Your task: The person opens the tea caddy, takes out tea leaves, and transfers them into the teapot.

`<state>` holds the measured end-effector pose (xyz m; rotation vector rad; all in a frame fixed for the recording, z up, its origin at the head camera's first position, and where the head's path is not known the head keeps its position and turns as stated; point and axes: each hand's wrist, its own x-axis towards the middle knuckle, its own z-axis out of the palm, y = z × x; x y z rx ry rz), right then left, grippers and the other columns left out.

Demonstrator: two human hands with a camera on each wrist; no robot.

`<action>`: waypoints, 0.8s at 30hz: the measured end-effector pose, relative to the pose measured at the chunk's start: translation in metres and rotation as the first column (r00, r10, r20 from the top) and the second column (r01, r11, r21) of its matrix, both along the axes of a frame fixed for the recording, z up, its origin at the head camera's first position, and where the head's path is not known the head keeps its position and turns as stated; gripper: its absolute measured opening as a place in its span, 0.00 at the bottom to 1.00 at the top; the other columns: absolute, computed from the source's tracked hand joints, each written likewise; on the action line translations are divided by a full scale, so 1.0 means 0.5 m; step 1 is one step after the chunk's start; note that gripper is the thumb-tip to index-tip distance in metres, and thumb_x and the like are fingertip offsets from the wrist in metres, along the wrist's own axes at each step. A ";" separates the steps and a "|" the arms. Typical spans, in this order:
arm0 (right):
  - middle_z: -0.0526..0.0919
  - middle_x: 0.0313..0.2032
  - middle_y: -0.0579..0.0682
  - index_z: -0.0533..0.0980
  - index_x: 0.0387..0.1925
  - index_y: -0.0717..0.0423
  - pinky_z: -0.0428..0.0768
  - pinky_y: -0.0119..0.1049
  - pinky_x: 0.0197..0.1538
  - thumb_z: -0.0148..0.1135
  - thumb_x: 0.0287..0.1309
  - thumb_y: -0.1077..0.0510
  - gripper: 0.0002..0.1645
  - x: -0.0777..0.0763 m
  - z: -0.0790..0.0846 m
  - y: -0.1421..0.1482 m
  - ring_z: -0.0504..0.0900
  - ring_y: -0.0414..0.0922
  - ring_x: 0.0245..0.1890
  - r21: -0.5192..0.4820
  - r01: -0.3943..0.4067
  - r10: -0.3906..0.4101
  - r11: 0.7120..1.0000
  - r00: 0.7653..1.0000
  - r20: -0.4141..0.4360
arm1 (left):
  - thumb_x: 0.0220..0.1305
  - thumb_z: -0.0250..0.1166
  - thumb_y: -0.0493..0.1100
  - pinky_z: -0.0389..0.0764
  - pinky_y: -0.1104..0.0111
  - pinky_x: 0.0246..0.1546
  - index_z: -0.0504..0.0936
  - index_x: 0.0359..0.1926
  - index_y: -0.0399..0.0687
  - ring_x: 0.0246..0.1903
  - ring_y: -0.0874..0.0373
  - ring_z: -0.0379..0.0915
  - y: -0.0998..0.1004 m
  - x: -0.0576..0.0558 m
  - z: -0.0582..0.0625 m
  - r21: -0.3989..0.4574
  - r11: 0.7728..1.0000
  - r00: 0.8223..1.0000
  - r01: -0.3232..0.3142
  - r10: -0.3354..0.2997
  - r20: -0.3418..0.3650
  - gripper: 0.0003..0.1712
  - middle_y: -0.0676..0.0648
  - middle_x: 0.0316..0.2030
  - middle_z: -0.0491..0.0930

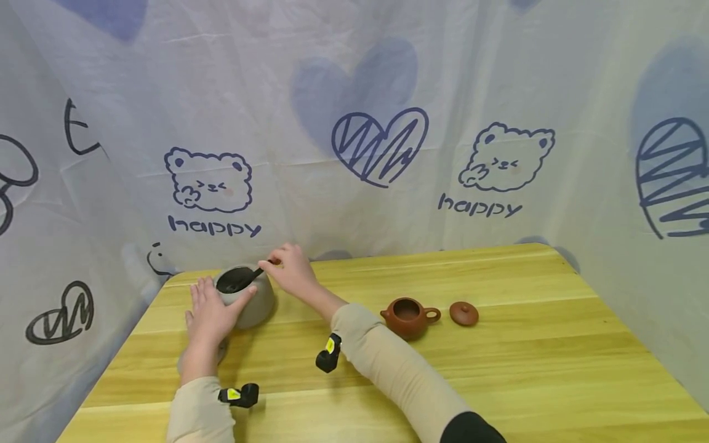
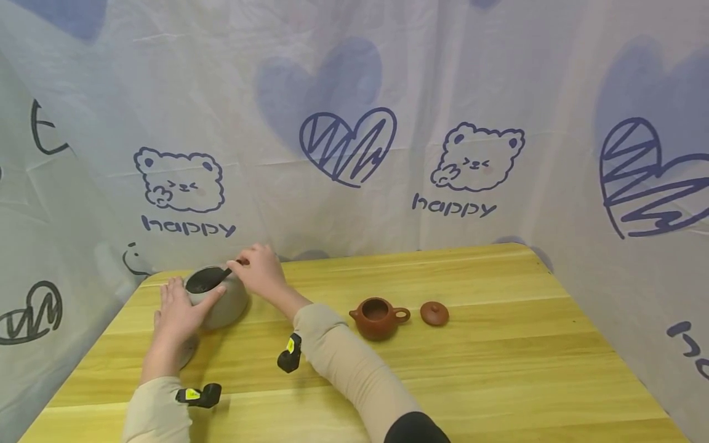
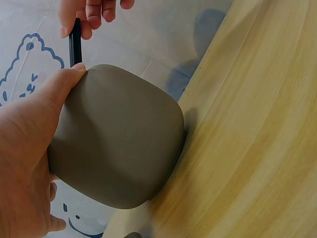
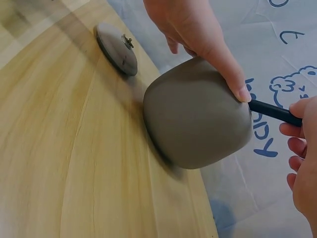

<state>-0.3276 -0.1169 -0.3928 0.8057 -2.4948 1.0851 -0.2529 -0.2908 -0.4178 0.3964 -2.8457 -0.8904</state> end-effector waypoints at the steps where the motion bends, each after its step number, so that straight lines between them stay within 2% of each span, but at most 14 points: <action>1: 0.81 0.37 0.48 0.85 0.35 0.52 0.72 0.27 0.42 0.60 0.65 0.46 0.16 0.000 -0.001 0.002 0.75 0.42 0.39 0.003 0.002 -0.002 1.000 1.000 -0.008 | 0.53 0.51 0.82 0.34 0.30 0.67 0.28 0.75 0.35 0.75 0.37 0.16 0.000 0.000 -0.001 -0.001 1.000 1.000 -0.001 0.001 0.000 0.74 0.32 0.76 0.25; 7: 0.80 0.38 0.47 0.84 0.36 0.52 0.73 0.27 0.44 0.58 0.66 0.45 0.17 -0.001 -0.010 0.010 0.74 0.41 0.40 0.022 0.012 -0.010 1.000 0.997 -0.071 | 0.53 0.51 0.82 0.34 0.30 0.67 0.28 0.75 0.35 0.75 0.38 0.15 -0.001 0.000 -0.004 0.002 1.000 1.000 0.001 -0.001 -0.006 0.73 0.33 0.75 0.25; 14: 0.79 0.37 0.47 0.84 0.36 0.51 0.73 0.27 0.43 0.58 0.67 0.45 0.16 0.000 -0.021 0.019 0.73 0.41 0.39 -0.018 0.007 -0.010 1.000 0.990 -0.140 | 0.53 0.51 0.82 0.34 0.29 0.67 0.28 0.75 0.35 0.75 0.37 0.17 -0.003 0.000 -0.007 0.000 1.000 1.000 -0.002 0.002 -0.017 0.73 0.32 0.76 0.26; 18: 0.78 0.36 0.47 0.84 0.34 0.50 0.74 0.30 0.43 0.59 0.66 0.46 0.15 0.001 -0.027 0.026 0.73 0.43 0.39 0.006 0.015 -0.014 1.000 0.973 -0.229 | 0.53 0.51 0.82 0.34 0.30 0.67 0.28 0.75 0.35 0.75 0.36 0.17 -0.003 0.001 -0.007 -0.001 1.000 1.000 -0.002 0.002 -0.014 0.73 0.32 0.75 0.25; 24: 0.78 0.37 0.45 0.84 0.35 0.48 0.72 0.33 0.45 0.58 0.66 0.44 0.15 -0.003 -0.033 0.034 0.72 0.43 0.38 0.104 0.059 -0.019 0.993 0.936 -0.352 | 0.54 0.51 0.82 0.32 0.30 0.68 0.28 0.75 0.35 0.75 0.37 0.16 -0.001 0.001 -0.003 -0.001 1.000 1.000 -0.002 0.002 -0.009 0.73 0.33 0.75 0.24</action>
